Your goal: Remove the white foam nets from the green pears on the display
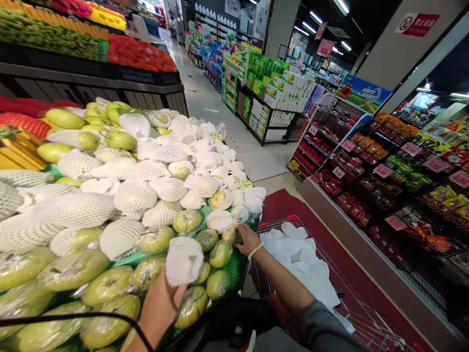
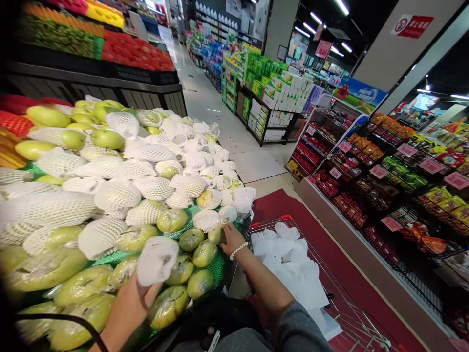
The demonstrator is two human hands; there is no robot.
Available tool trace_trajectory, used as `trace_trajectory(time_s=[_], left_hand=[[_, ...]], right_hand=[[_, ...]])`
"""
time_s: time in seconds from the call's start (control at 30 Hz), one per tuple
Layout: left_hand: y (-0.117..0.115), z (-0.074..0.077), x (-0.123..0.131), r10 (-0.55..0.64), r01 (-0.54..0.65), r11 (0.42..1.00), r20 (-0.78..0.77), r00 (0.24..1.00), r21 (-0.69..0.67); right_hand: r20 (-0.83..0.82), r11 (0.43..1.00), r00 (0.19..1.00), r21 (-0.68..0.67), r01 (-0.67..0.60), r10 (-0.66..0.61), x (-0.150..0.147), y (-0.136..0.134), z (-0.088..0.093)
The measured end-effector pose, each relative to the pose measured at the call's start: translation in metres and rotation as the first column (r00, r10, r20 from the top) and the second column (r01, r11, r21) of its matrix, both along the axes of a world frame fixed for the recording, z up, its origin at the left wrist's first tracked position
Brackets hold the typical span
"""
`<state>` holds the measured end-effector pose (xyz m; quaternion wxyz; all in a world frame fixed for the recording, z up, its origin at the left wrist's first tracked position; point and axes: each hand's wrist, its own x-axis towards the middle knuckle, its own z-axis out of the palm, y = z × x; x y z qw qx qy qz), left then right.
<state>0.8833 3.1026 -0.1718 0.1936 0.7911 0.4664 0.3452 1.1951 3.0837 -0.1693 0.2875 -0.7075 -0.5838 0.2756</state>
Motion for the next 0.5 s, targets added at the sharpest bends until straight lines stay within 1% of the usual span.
trace_trajectory(time_s=[0.03, 0.07, 0.1, 0.17, 0.2, 0.23, 0.27, 0.3, 0.33, 0.37, 0.4, 0.43, 0.47, 0.5], left_hand=[[-0.002, 0.007, 0.011, -0.001, 0.0, 0.998, -0.009, 1.0, -0.057], [-0.005, 0.013, 0.022, -0.025, 0.022, 0.995, -0.026, 0.999, -0.101], [-0.008, 0.016, 0.034, -0.075, 0.069, 0.99, -0.041, 0.996, -0.121], [-0.016, 0.017, 0.054, -0.234, 0.23, 0.97, -0.049, 0.971, -0.081], [-0.021, 0.016, 0.064, -0.322, 0.319, 0.946, -0.052, 0.945, -0.052], [-0.025, 0.014, 0.072, -0.404, 0.402, 0.915, -0.06, 0.913, -0.041], [-0.027, 0.013, 0.08, -0.486, 0.483, 0.874, -0.072, 0.871, -0.055], [-0.028, 0.012, 0.086, -0.564, 0.559, 0.825, -0.077, 0.822, -0.08], [-0.026, 0.013, 0.093, -0.633, 0.625, 0.773, -0.075, 0.77, -0.108], [-0.021, 0.015, 0.098, -0.683, 0.673, 0.729, -0.069, 0.727, -0.13], [-0.012, 0.018, 0.104, -0.708, 0.696, 0.704, -0.068, 0.703, -0.14], [0.001, 0.021, 0.109, -0.704, 0.691, 0.709, -0.077, 0.706, -0.141], [0.017, 0.025, 0.113, -0.675, 0.661, 0.737, -0.095, 0.732, -0.141], [0.036, 0.028, 0.118, -0.621, 0.607, 0.783, -0.126, 0.773, -0.138]], right_hand=[[-0.062, 0.998, 0.997, 0.057, 0.039, -0.035, -0.008, -0.012, 0.003], [-0.163, 0.991, 0.985, 0.107, 0.078, -0.06, -0.016, -0.026, 0.005], [-0.285, 0.986, 0.956, 0.133, 0.105, -0.063, -0.024, -0.041, 0.006], [-0.529, 0.988, 0.848, 0.11, 0.107, -0.033, -0.035, -0.071, 0.002], [-0.608, 0.992, 0.793, 0.085, 0.097, -0.026, -0.035, -0.085, 0.0], [-0.649, 0.992, 0.76, 0.073, 0.105, -0.033, -0.031, -0.099, -0.002], [-0.654, 0.988, 0.754, 0.065, 0.14, -0.064, -0.022, -0.111, -0.003], [-0.617, 0.981, 0.777, 0.042, 0.19, -0.124, -0.008, -0.123, -0.002], [-0.521, 0.971, 0.828, -0.01, 0.24, -0.21, 0.009, -0.136, 0.002], [-0.37, 0.954, 0.879, -0.093, 0.287, -0.3, 0.03, -0.15, 0.007], [-0.164, 0.914, 0.908, -0.207, 0.349, -0.385, 0.052, -0.167, 0.015], [0.078, 0.842, 0.899, -0.323, 0.432, -0.431, 0.073, -0.187, 0.023], [0.216, 0.781, 0.863, -0.366, 0.505, -0.457, 0.093, -0.21, 0.033], [0.308, 0.729, 0.819, -0.376, 0.572, -0.484, 0.111, -0.236, 0.041]])
